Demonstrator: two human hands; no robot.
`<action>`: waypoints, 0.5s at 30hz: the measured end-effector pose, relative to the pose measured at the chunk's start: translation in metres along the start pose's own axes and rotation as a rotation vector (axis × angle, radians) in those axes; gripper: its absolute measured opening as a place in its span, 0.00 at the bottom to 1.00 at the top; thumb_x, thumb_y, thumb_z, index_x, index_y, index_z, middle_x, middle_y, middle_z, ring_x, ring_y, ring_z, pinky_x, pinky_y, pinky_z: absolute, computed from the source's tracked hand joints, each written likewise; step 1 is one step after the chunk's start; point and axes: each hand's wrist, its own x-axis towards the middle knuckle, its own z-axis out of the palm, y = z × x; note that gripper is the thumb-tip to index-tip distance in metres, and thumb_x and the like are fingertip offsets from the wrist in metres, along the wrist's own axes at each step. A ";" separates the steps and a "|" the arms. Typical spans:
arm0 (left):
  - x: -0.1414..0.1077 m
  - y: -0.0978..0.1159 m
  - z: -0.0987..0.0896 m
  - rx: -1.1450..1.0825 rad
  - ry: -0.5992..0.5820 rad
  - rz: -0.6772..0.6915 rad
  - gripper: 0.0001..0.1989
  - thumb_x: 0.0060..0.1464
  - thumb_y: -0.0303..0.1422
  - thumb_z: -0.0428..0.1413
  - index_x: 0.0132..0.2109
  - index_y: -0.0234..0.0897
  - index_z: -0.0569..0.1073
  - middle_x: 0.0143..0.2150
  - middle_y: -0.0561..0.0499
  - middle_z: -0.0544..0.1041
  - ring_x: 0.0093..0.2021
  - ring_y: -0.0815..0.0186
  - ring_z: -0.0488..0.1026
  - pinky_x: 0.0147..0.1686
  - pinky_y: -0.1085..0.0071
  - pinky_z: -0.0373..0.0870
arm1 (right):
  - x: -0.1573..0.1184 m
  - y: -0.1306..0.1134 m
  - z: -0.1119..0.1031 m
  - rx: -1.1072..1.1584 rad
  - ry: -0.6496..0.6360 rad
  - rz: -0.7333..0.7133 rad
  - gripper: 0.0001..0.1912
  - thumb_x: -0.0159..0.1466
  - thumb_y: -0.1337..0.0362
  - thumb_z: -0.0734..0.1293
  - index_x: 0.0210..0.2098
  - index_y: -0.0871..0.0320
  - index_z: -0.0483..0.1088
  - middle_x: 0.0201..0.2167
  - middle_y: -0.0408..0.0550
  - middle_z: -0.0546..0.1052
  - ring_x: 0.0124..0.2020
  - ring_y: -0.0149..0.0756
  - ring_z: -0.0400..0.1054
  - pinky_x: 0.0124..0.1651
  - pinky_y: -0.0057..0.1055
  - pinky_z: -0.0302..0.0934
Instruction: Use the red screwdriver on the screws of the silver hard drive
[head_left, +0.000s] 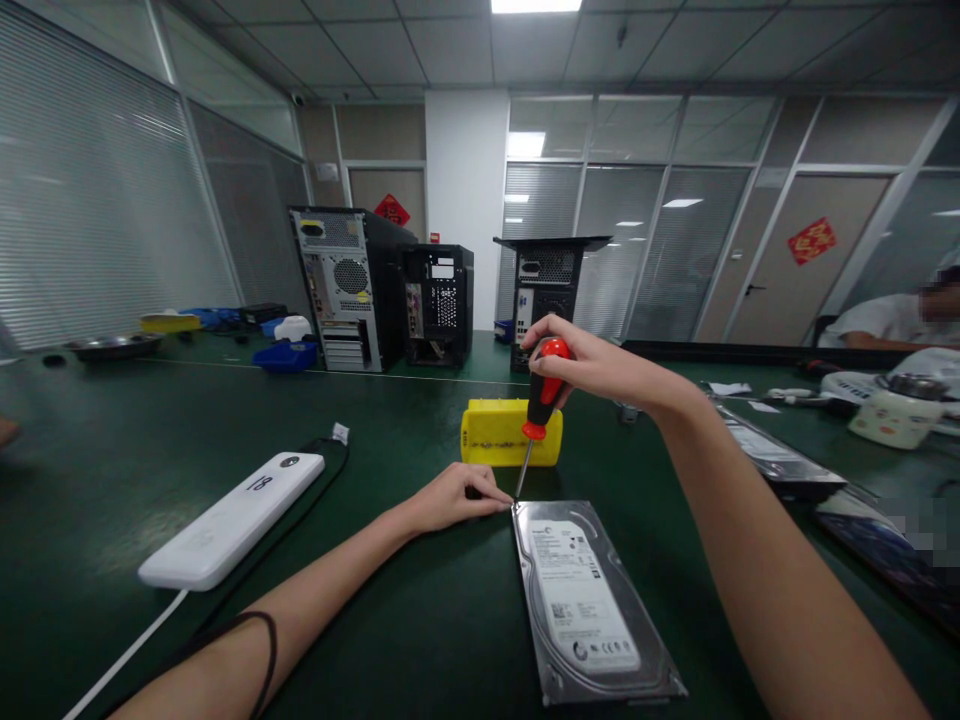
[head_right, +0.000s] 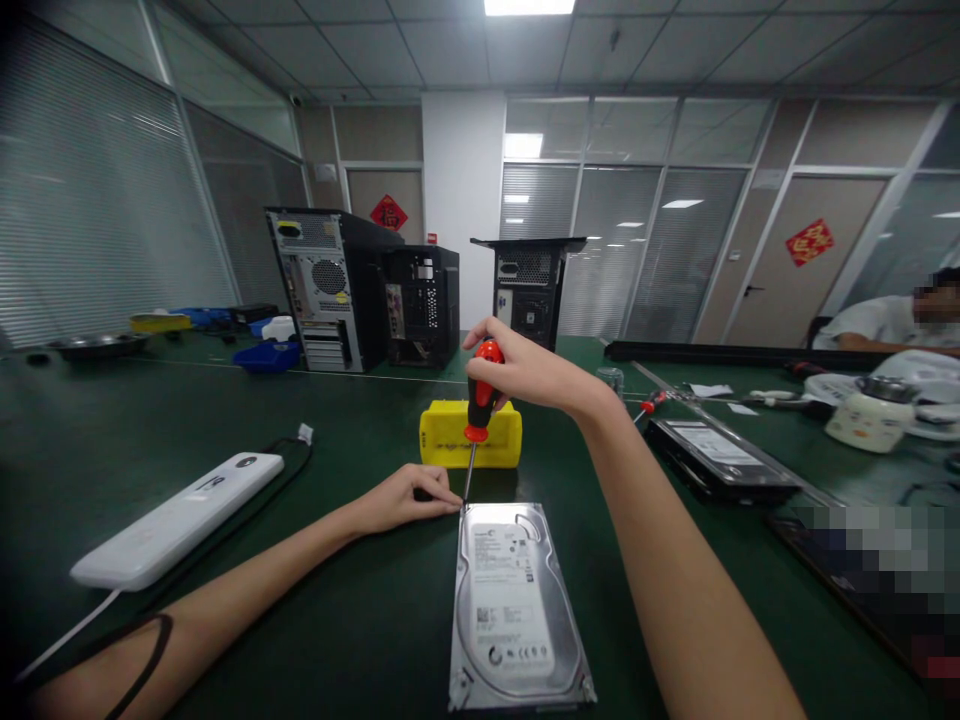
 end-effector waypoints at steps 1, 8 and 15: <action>0.000 0.000 0.000 0.000 -0.001 -0.006 0.12 0.56 0.37 0.55 0.45 0.39 0.77 0.34 0.50 0.73 0.34 0.68 0.68 0.34 0.75 0.61 | 0.000 0.000 0.000 0.024 -0.008 0.000 0.15 0.60 0.65 0.61 0.47 0.57 0.59 0.31 0.44 0.69 0.32 0.31 0.66 0.32 0.26 0.66; 0.000 0.002 0.000 -0.002 0.007 0.006 0.12 0.56 0.37 0.55 0.44 0.39 0.77 0.34 0.50 0.73 0.34 0.68 0.68 0.34 0.75 0.62 | -0.002 0.001 -0.003 0.252 -0.136 -0.064 0.16 0.61 0.63 0.62 0.48 0.55 0.56 0.39 0.46 0.69 0.37 0.33 0.68 0.37 0.29 0.68; 0.000 0.004 -0.001 0.020 0.010 0.006 0.12 0.56 0.39 0.55 0.44 0.39 0.78 0.34 0.50 0.73 0.33 0.68 0.69 0.34 0.75 0.61 | 0.003 0.000 0.001 0.154 -0.091 -0.119 0.11 0.61 0.56 0.63 0.37 0.58 0.64 0.35 0.47 0.71 0.35 0.33 0.68 0.36 0.30 0.66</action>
